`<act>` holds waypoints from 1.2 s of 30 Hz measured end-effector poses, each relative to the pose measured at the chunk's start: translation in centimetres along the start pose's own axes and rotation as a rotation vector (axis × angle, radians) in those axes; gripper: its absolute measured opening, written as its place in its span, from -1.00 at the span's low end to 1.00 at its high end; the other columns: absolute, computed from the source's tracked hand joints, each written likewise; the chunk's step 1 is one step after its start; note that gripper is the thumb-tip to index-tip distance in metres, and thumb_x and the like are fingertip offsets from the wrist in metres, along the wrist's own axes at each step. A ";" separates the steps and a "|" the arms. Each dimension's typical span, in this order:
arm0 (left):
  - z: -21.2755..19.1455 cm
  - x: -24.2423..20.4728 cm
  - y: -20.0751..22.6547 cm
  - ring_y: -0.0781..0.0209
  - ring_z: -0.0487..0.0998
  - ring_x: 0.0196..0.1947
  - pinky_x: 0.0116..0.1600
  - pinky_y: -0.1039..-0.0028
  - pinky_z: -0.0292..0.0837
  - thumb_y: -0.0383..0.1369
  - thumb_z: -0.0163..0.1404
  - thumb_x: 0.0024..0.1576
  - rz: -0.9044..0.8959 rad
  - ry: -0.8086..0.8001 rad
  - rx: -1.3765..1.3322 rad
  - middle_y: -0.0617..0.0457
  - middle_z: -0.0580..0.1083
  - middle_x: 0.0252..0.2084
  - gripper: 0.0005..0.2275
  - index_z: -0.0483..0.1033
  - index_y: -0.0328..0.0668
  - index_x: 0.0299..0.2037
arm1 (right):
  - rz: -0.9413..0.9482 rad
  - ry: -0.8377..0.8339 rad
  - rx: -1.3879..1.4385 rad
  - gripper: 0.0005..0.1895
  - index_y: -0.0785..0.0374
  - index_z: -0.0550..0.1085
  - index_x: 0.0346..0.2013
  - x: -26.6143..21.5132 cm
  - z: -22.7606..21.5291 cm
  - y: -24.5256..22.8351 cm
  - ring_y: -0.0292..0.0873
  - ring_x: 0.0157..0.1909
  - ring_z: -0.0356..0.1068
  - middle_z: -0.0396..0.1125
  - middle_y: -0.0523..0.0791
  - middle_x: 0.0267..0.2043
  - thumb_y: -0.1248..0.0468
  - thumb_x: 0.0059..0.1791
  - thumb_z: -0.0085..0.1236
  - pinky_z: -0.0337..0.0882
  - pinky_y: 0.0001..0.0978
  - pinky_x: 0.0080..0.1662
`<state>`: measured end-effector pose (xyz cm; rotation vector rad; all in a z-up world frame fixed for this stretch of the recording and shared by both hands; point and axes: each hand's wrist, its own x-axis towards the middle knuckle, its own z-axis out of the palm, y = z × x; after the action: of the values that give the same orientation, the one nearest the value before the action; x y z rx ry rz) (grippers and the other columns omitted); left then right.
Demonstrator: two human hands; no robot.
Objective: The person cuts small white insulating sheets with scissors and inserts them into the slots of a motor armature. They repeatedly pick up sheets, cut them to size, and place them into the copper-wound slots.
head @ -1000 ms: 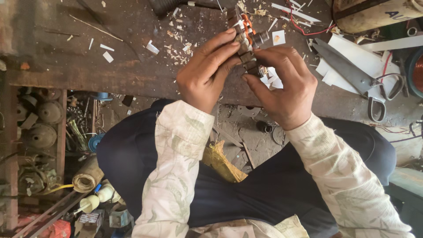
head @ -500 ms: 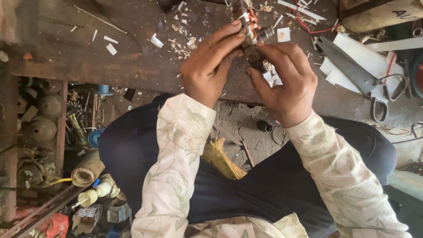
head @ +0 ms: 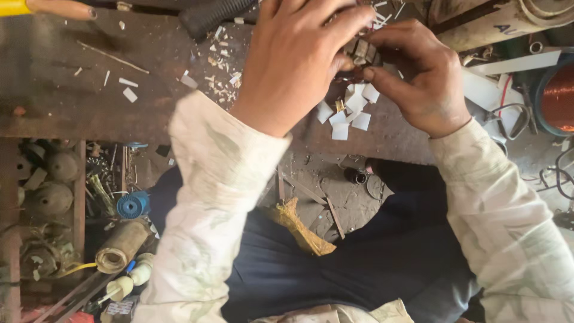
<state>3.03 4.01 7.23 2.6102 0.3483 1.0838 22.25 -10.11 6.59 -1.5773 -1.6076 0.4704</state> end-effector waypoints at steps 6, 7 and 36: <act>2.1 -0.1 -2.4 0.05 0.55 0.05 0.12 0.28 0.45 -0.34 0.42 0.09 -0.169 -0.170 -0.463 0.05 0.49 0.01 -0.57 0.49 -0.18 0.10 | 0.233 0.038 0.231 -0.68 0.41 0.39 0.10 1.4 -0.3 1.6 -0.31 0.06 0.44 0.41 -0.12 0.04 0.48 0.05 0.17 0.48 -0.48 0.14; 2.4 -0.2 -2.4 0.05 0.56 0.04 0.12 0.30 0.46 -0.36 0.43 0.08 -0.170 -0.136 -0.487 0.05 0.49 0.00 -0.57 0.48 -0.17 0.07 | 0.205 0.033 0.235 -0.69 0.43 0.40 0.12 1.5 -0.1 1.7 -0.31 0.08 0.44 0.41 -0.10 0.05 0.50 0.09 0.18 0.49 -0.46 0.18; 3.3 0.1 -2.7 0.17 0.66 -0.09 0.03 0.42 0.55 -0.41 0.45 0.01 -0.263 -0.050 -0.560 0.05 0.56 -0.10 -0.64 0.53 -0.21 -0.09 | 0.194 0.207 0.183 -0.73 0.41 0.50 0.12 1.1 2.4 1.4 -0.26 0.07 0.50 0.49 -0.07 0.04 0.58 0.12 0.14 0.53 -0.43 0.16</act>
<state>5.13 5.94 4.11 2.0279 0.3109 0.8709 21.45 -8.23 4.43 -1.5929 -1.2275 0.5232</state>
